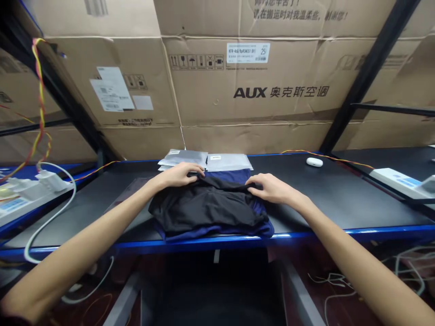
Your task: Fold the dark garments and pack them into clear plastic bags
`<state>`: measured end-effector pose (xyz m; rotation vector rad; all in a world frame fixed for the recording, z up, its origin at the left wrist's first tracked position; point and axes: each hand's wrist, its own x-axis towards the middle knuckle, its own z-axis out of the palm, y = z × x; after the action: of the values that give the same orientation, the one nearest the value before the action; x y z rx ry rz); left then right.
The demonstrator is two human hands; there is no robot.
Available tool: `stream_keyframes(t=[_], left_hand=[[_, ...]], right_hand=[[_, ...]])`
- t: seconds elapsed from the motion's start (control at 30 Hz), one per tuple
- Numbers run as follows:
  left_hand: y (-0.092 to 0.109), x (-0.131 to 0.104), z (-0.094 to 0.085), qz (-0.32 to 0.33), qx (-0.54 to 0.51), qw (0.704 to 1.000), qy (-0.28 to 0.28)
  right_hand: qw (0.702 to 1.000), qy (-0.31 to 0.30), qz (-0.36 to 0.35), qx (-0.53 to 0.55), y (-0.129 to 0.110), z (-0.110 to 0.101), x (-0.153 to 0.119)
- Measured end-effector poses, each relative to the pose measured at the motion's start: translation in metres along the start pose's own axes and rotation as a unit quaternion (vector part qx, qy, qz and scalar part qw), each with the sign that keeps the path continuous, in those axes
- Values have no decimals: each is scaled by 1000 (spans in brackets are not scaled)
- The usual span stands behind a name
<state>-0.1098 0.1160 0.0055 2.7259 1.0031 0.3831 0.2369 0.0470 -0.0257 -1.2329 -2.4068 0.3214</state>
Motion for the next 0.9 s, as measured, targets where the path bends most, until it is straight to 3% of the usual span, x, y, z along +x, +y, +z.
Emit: stream_keyframes(t=[0.17,0.27,0.37,0.43,0.63,0.77,0.83,0.9], left_hand=[[-8,11,4,-59,-123,989,48],[-10,16,11,-132,-161,975,77],[-12,22,20,-198,-96,971,92],[-12,25,25,-205,-31,974,96],[2,21,25,-193,72,972,110],[16,10,15,-102,96,981,138],[23,0,9,-38,66,992,103],[31,-12,7,8,35,998,50]], right_hand=[[986,62,57,141,11,-17,18],[965,94,106,219,25,-24,38],[961,96,158,208,36,-18,55],[971,91,158,153,41,-8,61],[987,84,109,-80,41,16,57],[978,117,94,-142,29,13,51],[982,136,44,-126,17,12,48],[990,118,-16,-82,1,12,44]])
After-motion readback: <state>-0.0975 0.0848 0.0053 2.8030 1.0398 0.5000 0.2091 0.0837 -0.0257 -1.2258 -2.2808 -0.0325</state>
